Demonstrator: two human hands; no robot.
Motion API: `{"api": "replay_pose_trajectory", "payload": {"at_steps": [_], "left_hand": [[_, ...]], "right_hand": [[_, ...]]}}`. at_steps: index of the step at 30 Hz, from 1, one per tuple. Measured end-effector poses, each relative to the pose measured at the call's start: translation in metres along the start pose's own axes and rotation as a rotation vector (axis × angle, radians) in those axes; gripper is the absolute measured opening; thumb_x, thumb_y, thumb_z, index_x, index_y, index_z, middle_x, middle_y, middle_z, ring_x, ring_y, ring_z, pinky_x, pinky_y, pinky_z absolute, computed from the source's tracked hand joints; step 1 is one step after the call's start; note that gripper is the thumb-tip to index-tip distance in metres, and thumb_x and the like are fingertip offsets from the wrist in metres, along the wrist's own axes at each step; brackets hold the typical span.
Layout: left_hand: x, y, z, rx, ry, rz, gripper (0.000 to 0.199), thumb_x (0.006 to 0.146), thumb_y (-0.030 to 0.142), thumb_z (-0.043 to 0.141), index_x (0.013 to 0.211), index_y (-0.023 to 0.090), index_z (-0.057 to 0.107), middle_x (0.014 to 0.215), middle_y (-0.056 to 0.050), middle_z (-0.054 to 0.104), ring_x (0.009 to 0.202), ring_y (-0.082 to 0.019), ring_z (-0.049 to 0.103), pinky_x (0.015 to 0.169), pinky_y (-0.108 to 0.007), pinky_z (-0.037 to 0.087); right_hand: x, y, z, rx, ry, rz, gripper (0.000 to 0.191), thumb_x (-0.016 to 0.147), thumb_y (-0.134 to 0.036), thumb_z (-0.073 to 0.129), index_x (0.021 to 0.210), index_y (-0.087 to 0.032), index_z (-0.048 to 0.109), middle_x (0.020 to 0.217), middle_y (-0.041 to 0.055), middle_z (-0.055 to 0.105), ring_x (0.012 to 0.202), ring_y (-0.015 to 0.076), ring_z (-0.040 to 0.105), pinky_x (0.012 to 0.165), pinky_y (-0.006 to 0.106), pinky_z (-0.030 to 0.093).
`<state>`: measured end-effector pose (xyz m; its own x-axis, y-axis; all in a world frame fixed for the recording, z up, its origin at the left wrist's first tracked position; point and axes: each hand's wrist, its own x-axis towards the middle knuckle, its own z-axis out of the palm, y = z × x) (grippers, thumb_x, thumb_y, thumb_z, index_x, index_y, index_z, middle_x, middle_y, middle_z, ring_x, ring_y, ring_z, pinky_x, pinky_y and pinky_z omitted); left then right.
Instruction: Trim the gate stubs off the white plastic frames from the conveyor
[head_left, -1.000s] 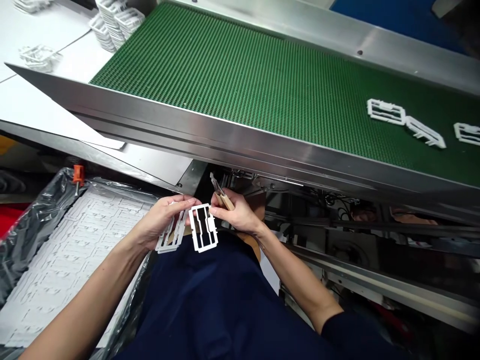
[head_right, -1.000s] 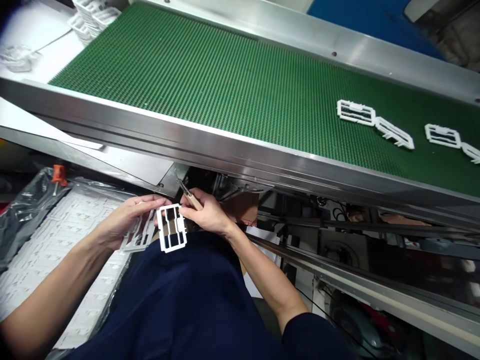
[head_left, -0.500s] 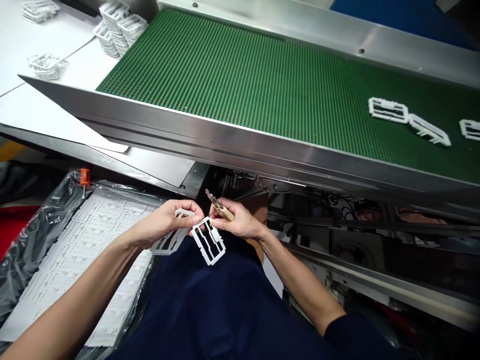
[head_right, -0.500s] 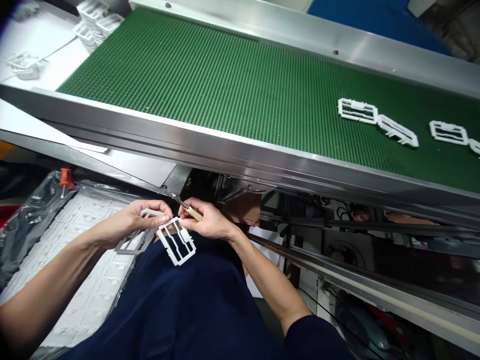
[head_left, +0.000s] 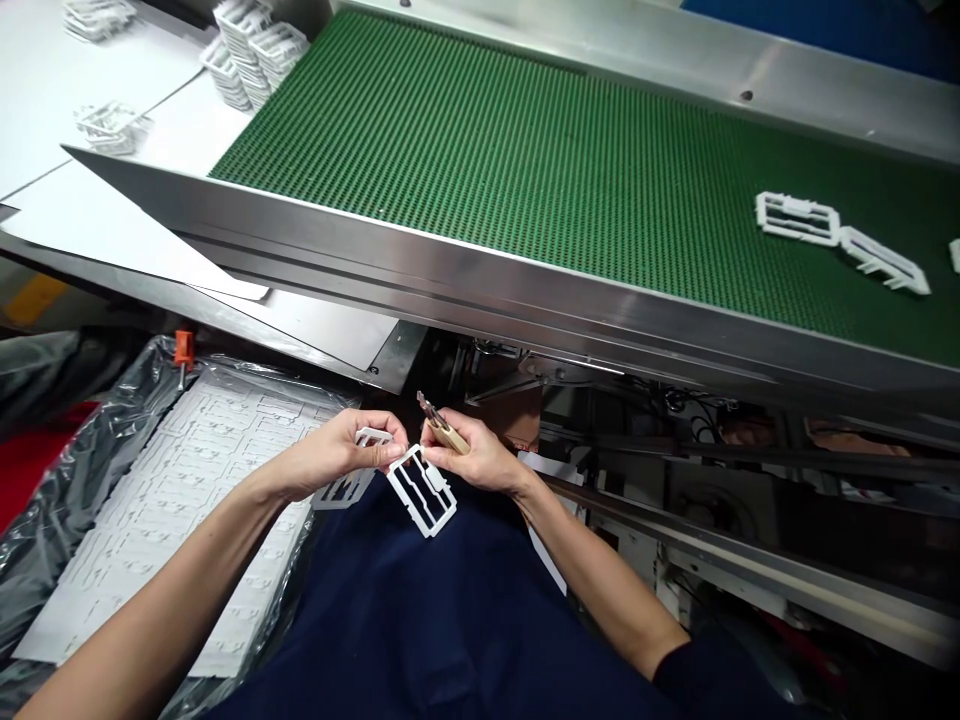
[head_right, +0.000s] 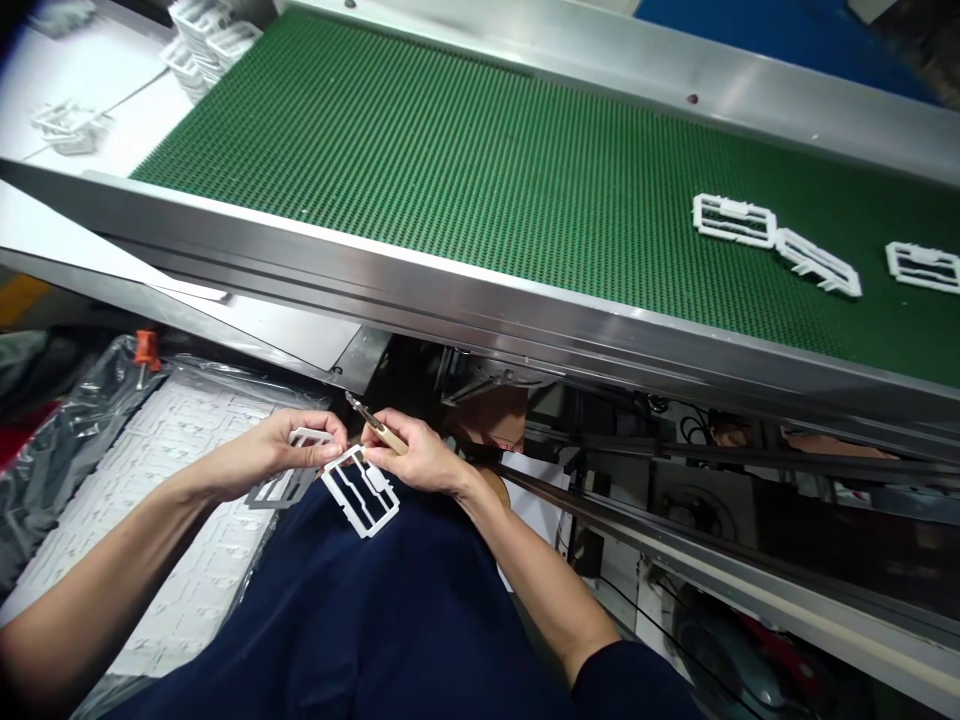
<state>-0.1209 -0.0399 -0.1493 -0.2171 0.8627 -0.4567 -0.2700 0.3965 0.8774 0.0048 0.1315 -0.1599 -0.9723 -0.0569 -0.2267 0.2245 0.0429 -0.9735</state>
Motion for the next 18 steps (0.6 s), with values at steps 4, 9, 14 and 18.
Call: {"api": "replay_pose_trajectory", "payload": {"at_steps": [4,9,14,18], "left_hand": [[-0.002,0.0,0.003,0.057,0.01,0.061,0.017,0.079,0.033,0.06,0.072,0.018,0.059,0.072,-0.002,0.056,0.068,-0.017,0.05,0.063,-0.025,0.038],[-0.01,0.002,0.015,0.076,0.056,0.215,0.018,0.083,0.033,0.054,0.073,0.018,0.058,0.095,-0.008,0.059,0.09,-0.023,0.054,0.082,-0.03,0.04],[-0.023,0.001,0.022,0.202,0.043,0.243,0.017,0.088,0.03,0.048,0.077,0.019,0.055,0.087,-0.006,0.06,0.082,-0.021,0.055,0.075,-0.029,0.042],[-0.027,0.005,0.023,0.31,0.055,0.234,0.018,0.09,0.03,0.044,0.078,0.019,0.052,0.088,-0.004,0.058,0.08,-0.018,0.054,0.073,-0.027,0.041]], "right_hand": [[-0.001,0.001,0.003,0.006,-0.012,0.006,0.014,0.078,-0.026,0.057,0.085,-0.017,0.05,0.077,-0.0015,0.048,0.066,0.0094,0.042,0.062,0.022,0.037],[-0.005,0.004,0.011,0.105,0.002,0.002,0.02,0.077,-0.031,0.06,0.085,-0.017,0.049,0.076,-0.0019,0.047,0.067,0.0092,0.043,0.063,0.022,0.038],[-0.016,-0.005,0.017,0.061,-0.018,0.041,0.017,0.078,-0.029,0.058,0.087,-0.018,0.049,0.076,-0.0018,0.049,0.065,0.0092,0.046,0.062,0.022,0.039],[-0.029,-0.022,0.004,-0.268,0.046,0.058,0.013,0.079,-0.023,0.054,0.092,-0.019,0.051,0.083,-0.0005,0.055,0.072,0.011,0.051,0.068,0.023,0.04]]}}
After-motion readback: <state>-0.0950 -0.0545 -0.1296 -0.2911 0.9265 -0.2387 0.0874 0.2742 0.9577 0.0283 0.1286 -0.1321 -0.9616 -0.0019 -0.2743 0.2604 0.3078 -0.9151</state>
